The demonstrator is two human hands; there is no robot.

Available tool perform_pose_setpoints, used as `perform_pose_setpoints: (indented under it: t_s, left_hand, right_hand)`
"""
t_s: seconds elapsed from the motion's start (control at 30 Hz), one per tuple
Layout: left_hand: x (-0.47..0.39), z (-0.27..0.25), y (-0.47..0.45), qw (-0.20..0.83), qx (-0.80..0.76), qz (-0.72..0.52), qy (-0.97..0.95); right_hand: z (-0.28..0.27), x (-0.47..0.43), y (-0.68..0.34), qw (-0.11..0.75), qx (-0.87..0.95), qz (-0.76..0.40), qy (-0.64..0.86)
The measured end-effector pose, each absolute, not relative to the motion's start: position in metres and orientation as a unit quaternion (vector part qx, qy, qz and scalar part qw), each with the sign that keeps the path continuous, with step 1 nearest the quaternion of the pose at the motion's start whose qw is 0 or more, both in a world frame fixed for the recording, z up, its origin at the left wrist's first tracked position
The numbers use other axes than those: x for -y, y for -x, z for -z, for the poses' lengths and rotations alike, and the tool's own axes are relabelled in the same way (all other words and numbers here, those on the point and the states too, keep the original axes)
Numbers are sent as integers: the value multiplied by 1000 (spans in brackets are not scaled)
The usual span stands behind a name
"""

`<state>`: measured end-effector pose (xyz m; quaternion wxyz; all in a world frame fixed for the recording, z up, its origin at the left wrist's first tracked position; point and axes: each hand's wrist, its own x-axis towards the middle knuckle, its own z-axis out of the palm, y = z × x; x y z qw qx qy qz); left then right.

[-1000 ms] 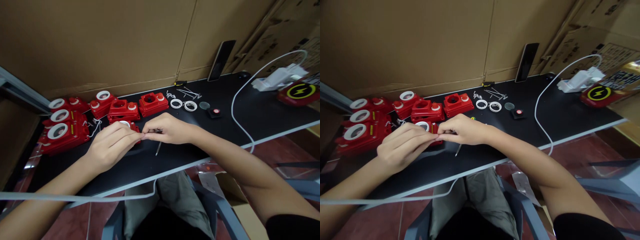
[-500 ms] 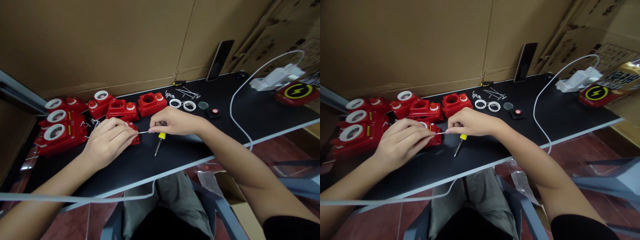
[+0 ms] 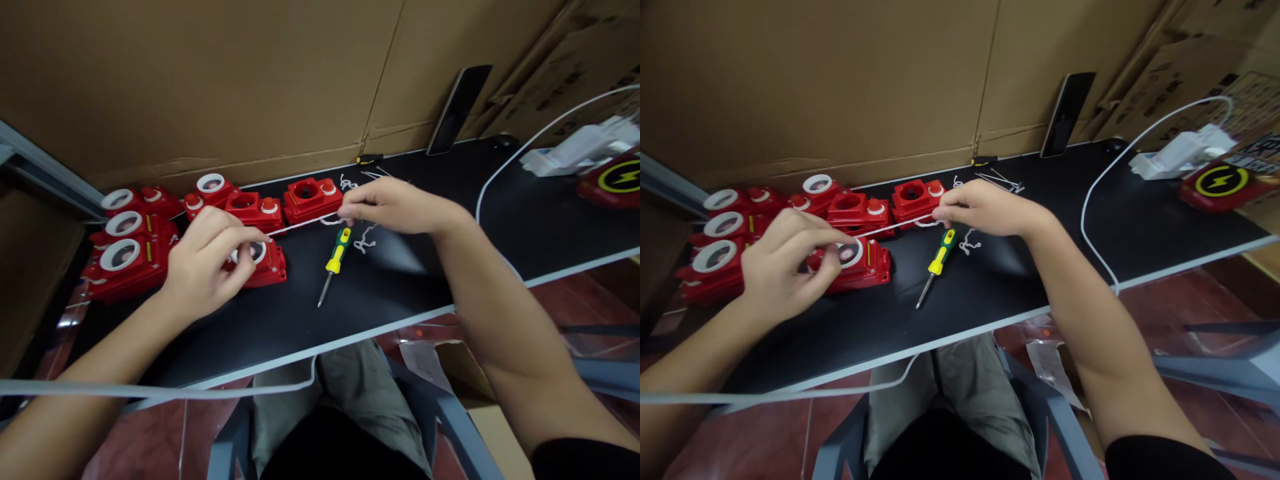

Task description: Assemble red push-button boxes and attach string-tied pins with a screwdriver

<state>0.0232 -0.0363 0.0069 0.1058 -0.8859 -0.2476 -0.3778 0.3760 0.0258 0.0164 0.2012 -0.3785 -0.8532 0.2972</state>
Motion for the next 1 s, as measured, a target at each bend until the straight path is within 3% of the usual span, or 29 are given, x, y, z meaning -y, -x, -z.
perform_pose_setpoints:
  t_s: [0.27,0.33,0.53,0.63,0.77,0.87,1.0]
  left_hand:
    - [-4,-12,10,139,278,508,803]
    - [-10,-11,14,102,291,524,794]
    - [-1,-9,3,-58,260,515,815]
    - [10,-13,-8,-116,254,507,816]
    - [22,-17,-15,-125,243,502,821]
    - [22,-16,-13,-83,250,486,834]
    - [21,-11,-10,-85,281,473,831]
  right_hand:
    - [-16,-35,-401,217,779,-355,468]
    - [-11,-37,-400,229,771,-347,482]
    - [1,-43,-381,377,758,-44,530]
    - [4,-31,-359,409,795,-58,445]
    - [12,-8,-323,316,889,-150,296]
    - [20,3,-307,218,920,-147,290]
    - [27,8,-296,153,928,-153,305]
